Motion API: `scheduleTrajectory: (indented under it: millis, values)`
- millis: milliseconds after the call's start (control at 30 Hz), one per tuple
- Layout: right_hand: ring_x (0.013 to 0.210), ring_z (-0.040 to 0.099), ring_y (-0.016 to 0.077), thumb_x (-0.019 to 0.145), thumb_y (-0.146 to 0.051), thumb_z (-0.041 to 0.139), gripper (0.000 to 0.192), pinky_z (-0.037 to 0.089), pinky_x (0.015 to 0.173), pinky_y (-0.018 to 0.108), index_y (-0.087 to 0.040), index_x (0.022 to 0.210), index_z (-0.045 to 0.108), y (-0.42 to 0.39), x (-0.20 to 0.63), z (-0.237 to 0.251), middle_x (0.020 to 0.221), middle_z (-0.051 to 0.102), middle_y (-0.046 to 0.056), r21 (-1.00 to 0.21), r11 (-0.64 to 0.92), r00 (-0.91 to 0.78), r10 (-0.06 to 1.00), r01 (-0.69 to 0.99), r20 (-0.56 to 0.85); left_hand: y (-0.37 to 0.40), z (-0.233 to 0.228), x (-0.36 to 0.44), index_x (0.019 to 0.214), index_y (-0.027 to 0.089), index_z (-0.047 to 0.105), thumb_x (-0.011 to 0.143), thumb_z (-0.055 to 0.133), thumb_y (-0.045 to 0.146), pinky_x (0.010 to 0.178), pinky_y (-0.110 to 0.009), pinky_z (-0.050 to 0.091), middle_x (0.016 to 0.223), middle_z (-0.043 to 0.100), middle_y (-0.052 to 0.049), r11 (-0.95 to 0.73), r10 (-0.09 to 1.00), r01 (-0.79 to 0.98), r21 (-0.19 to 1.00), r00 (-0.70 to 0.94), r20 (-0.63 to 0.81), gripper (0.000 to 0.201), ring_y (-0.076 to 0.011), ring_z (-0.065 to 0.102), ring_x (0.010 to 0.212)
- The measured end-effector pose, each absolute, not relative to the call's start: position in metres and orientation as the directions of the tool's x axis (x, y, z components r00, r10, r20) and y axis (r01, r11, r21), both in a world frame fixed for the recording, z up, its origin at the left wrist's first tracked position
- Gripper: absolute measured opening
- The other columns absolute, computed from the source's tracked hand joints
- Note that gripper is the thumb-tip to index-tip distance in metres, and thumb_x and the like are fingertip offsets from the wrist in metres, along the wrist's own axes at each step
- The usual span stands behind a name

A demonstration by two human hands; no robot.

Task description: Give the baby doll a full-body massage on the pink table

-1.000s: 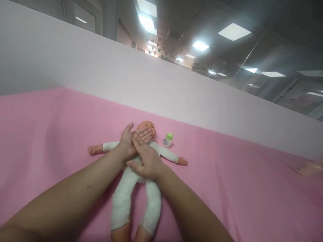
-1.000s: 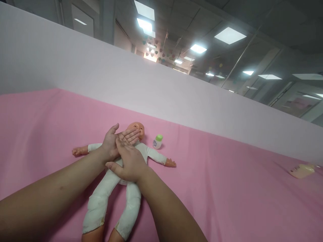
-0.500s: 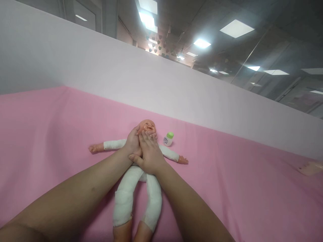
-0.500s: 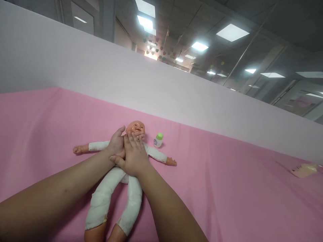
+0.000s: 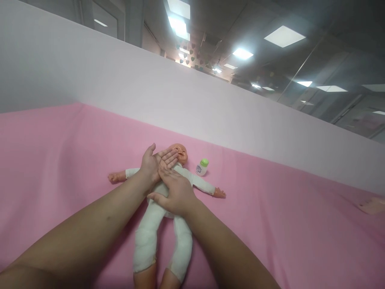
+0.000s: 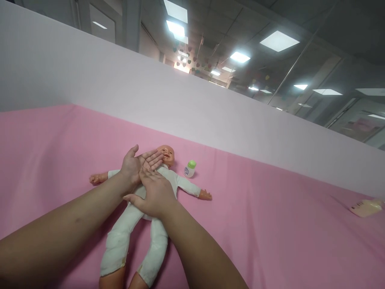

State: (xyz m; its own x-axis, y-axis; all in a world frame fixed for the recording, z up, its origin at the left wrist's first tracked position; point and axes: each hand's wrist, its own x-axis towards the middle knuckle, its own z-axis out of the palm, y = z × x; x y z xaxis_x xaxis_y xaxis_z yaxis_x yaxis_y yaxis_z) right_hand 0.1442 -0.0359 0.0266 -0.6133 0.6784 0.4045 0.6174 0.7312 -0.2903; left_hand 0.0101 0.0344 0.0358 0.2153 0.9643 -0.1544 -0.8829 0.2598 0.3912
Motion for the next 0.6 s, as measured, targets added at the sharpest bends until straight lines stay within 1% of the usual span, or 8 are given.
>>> scheduleTrajectory:
  millis: [100,200,300,400,467,500,567,600]
  values:
    - [0.146,0.041,0.0268,0.086,-0.063,0.064,0.083,0.031,0.123,0.041,-0.008,0.147,0.049,-0.037,0.143,0.025,0.151,0.049,0.017,-0.301,0.742,-0.6,0.665,0.6,0.444,0.033,0.037,0.012,0.134,0.004,0.058,0.097,0.044,0.058,0.09,-0.038,0.06,0.121,0.069,-0.026,0.277,0.96,-0.888,0.368,0.242,-0.137,0.067,-0.0317,0.069,0.113]
    - [0.143,0.045,0.0267,0.085,-0.061,0.066,0.083,0.034,0.122,0.041,-0.008,0.146,0.051,-0.037,0.142,0.021,0.15,0.051,0.017,-0.31,0.749,-0.583,0.655,0.586,0.48,0.032,0.039,0.014,0.13,0.002,0.06,0.097,0.042,0.059,0.09,-0.041,0.06,0.121,0.069,-0.026,0.31,0.951,-0.875,0.371,0.279,-0.137,0.068,-0.0331,0.069,0.112]
    - [0.14,0.049,0.0268,0.085,-0.059,0.067,0.077,0.038,0.12,0.041,-0.009,0.143,0.054,-0.035,0.142,0.018,0.145,0.057,0.016,-0.334,0.753,-0.557,0.649,0.567,0.519,0.031,0.039,0.016,0.124,0.001,0.063,0.096,0.044,0.06,0.089,-0.041,0.06,0.12,0.069,-0.027,0.312,0.95,-0.861,0.401,0.28,-0.138,0.068,-0.0333,0.07,0.111]
    - [0.135,0.055,0.0264,0.086,-0.053,0.067,0.069,0.043,0.116,0.041,-0.01,0.139,0.057,-0.032,0.144,0.016,0.138,0.063,0.016,-0.357,0.774,-0.539,0.625,0.523,0.565,0.033,0.036,0.017,0.115,0.004,0.066,0.094,0.048,0.058,0.087,-0.037,0.061,0.114,0.071,-0.024,0.26,0.966,-0.846,0.465,0.228,-0.125,0.06,-0.0294,0.072,0.106]
    - [0.128,0.061,0.0257,0.086,-0.047,0.067,0.061,0.047,0.112,0.04,-0.011,0.135,0.061,-0.031,0.144,0.014,0.133,0.067,0.015,-0.367,0.787,-0.516,0.607,0.496,0.604,0.037,0.031,0.018,0.107,0.007,0.068,0.093,0.052,0.055,0.086,-0.035,0.06,0.107,0.073,-0.02,0.197,0.98,-0.797,0.571,0.156,-0.121,0.052,-0.0263,0.073,0.099]
    - [0.123,0.064,0.0251,0.086,-0.043,0.066,0.055,0.049,0.109,0.039,-0.013,0.132,0.063,-0.03,0.144,0.013,0.129,0.069,0.014,-0.374,0.789,-0.496,0.603,0.488,0.625,0.04,0.027,0.017,0.103,0.009,0.068,0.093,0.053,0.053,0.087,-0.035,0.06,0.104,0.074,-0.019,0.153,0.988,-0.743,0.652,0.105,-0.113,0.048,-0.0251,0.073,0.097]
    - [0.112,0.068,0.0235,0.088,-0.038,0.064,0.043,0.053,0.101,0.037,-0.016,0.124,0.068,-0.032,0.142,0.01,0.12,0.074,0.011,-0.39,0.786,-0.448,0.602,0.48,0.661,0.046,0.016,0.014,0.095,0.012,0.068,0.091,0.055,0.047,0.086,-0.034,0.058,0.096,0.074,-0.013,0.027,0.998,-0.52,0.854,-0.034,-0.052,0.037,-0.0228,0.073,0.091]
    - [0.108,0.07,0.0227,0.089,-0.035,0.062,0.037,0.054,0.098,0.036,-0.018,0.12,0.07,-0.033,0.141,0.009,0.116,0.075,0.009,-0.399,0.785,-0.426,0.601,0.474,0.677,0.05,0.009,0.012,0.091,0.014,0.068,0.089,0.056,0.043,0.084,-0.033,0.057,0.091,0.074,-0.01,-0.042,0.995,-0.358,0.933,-0.103,0.005,0.031,-0.0219,0.072,0.089]
